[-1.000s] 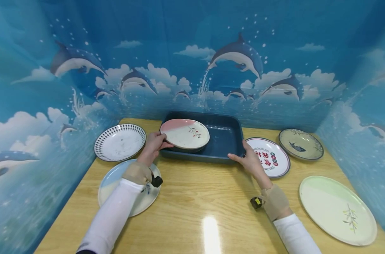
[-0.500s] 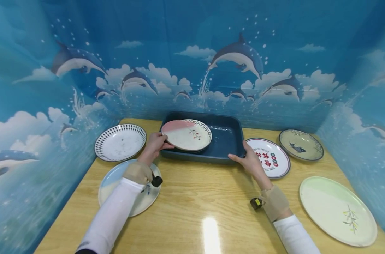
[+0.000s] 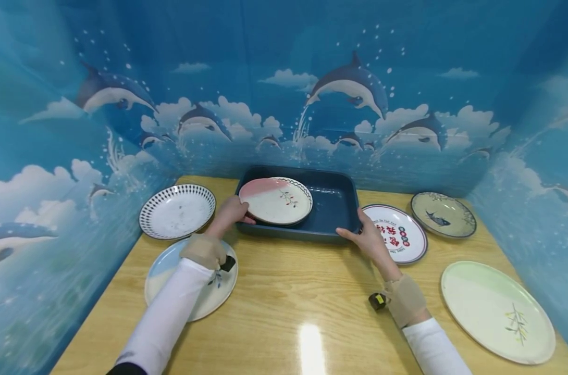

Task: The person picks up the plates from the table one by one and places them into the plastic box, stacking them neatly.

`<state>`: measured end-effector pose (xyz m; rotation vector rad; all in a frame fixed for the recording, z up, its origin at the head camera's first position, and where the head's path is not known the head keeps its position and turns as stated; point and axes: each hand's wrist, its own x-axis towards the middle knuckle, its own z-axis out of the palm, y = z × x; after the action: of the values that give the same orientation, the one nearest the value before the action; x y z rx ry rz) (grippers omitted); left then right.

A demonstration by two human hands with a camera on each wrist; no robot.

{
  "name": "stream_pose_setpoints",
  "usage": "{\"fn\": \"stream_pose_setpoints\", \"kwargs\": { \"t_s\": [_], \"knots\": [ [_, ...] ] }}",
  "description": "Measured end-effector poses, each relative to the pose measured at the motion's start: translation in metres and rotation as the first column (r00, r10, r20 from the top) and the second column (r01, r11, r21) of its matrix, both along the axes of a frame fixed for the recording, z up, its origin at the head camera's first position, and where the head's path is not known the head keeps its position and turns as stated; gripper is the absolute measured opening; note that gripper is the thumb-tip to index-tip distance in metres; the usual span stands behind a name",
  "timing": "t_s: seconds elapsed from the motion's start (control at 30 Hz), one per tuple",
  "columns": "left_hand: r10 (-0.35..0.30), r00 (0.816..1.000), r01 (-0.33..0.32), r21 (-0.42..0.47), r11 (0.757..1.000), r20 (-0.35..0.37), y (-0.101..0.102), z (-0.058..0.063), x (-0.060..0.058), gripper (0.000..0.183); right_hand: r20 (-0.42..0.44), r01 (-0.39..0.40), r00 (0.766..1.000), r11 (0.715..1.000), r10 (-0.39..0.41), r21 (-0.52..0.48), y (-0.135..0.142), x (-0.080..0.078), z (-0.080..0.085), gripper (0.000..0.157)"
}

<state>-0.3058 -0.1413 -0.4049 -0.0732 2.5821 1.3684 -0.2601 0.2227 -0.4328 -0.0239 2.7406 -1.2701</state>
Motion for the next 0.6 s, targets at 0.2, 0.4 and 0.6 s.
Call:
{"fn": "stream_pose_setpoints", "kwargs": {
  "t_s": [0.2,0.4,0.6],
  "knots": [
    [-0.053,0.998,0.04,-0.266,0.963,-0.042,0.001,0.001,-0.004,0.035,0.011,0.001,1.0,1.0,-0.001,-0.002,0.0,-0.002,0.0,0.1],
    [-0.055,0.995,0.025,-0.308,0.951,-0.088,0.003,-0.002,-0.009,0.032,-0.005,0.001,1.0,1.0,-0.001,-0.002,0.002,-0.004,-0.002,0.101],
    [-0.037,0.996,0.007,-0.332,0.943,-0.084,0.008,-0.004,-0.012,0.027,-0.02,-0.001,1.0,1.0,0.001,-0.003,0.004,-0.004,-0.001,0.102]
  ]
}}
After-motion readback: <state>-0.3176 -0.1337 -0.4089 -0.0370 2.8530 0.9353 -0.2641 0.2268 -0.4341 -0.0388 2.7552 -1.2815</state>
